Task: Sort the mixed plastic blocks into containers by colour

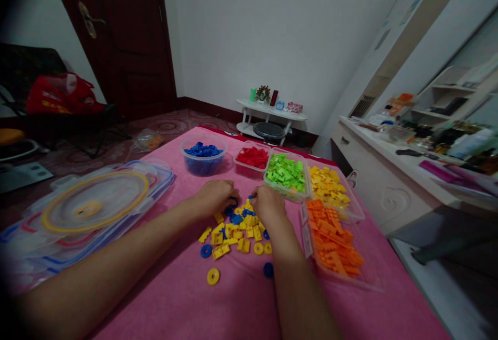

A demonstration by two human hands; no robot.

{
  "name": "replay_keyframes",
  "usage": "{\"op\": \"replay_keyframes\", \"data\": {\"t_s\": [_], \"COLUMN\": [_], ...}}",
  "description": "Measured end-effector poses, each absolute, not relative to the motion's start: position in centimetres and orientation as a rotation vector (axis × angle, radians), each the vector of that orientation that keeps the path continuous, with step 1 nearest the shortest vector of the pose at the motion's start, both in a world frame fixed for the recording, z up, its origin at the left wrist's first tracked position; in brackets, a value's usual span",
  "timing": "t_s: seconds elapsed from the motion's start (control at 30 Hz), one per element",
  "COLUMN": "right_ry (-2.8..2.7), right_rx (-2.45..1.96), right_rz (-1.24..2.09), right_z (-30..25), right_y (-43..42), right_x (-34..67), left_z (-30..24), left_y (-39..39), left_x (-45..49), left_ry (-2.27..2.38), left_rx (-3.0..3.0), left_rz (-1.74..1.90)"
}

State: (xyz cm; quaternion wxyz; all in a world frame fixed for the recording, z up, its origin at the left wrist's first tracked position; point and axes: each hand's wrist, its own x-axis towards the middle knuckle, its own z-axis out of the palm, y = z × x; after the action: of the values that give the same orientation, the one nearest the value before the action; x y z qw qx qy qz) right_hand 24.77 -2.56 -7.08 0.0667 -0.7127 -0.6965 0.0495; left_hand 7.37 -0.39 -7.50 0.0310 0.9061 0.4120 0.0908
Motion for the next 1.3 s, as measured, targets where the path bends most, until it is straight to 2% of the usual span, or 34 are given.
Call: {"op": "replay_keyframes", "data": {"t_s": [0.37, 0.5, 0.6, 0.7, 0.9, 1.03, 1.3], "right_ry": [-2.004, -1.991, -1.934, -1.812, -1.442, -1.446, -1.68], "right_rx": [-2.217, -2.188, -2.141, -2.024, -1.594, -1.434, -1.441], "right_rz": [0.07, 0.043, 0.082, 0.157, 0.554, 0.739, 0.621], "right_z": [-8.1, -8.4, -8.3, -7.4, -3.9, -2.4, -3.1], "right_y": [-1.7, -1.7, -1.8, -1.8, -2.7, -3.9, -4.0], "right_x": [24.2, 24.2, 24.6, 25.5, 26.0, 24.0, 22.2], "left_z": [-7.1, -7.2, -7.4, -7.3, -7.0, -7.7, -7.4], "left_y": [-0.7, -0.7, -0.5, -0.6, -1.0, -0.8, -1.2], "left_x": [7.2, 7.2, 7.6, 8.2, 8.5, 8.6, 9.0], "left_ry": [1.118, 1.064, 0.958, 0.81, 0.643, 0.534, 0.496], "left_rx": [2.783, 2.651, 2.262, 1.614, 0.701, 0.506, 0.467], "left_rz": [0.221, 0.344, 0.578, 0.745, 0.651, 0.623, 0.585]}}
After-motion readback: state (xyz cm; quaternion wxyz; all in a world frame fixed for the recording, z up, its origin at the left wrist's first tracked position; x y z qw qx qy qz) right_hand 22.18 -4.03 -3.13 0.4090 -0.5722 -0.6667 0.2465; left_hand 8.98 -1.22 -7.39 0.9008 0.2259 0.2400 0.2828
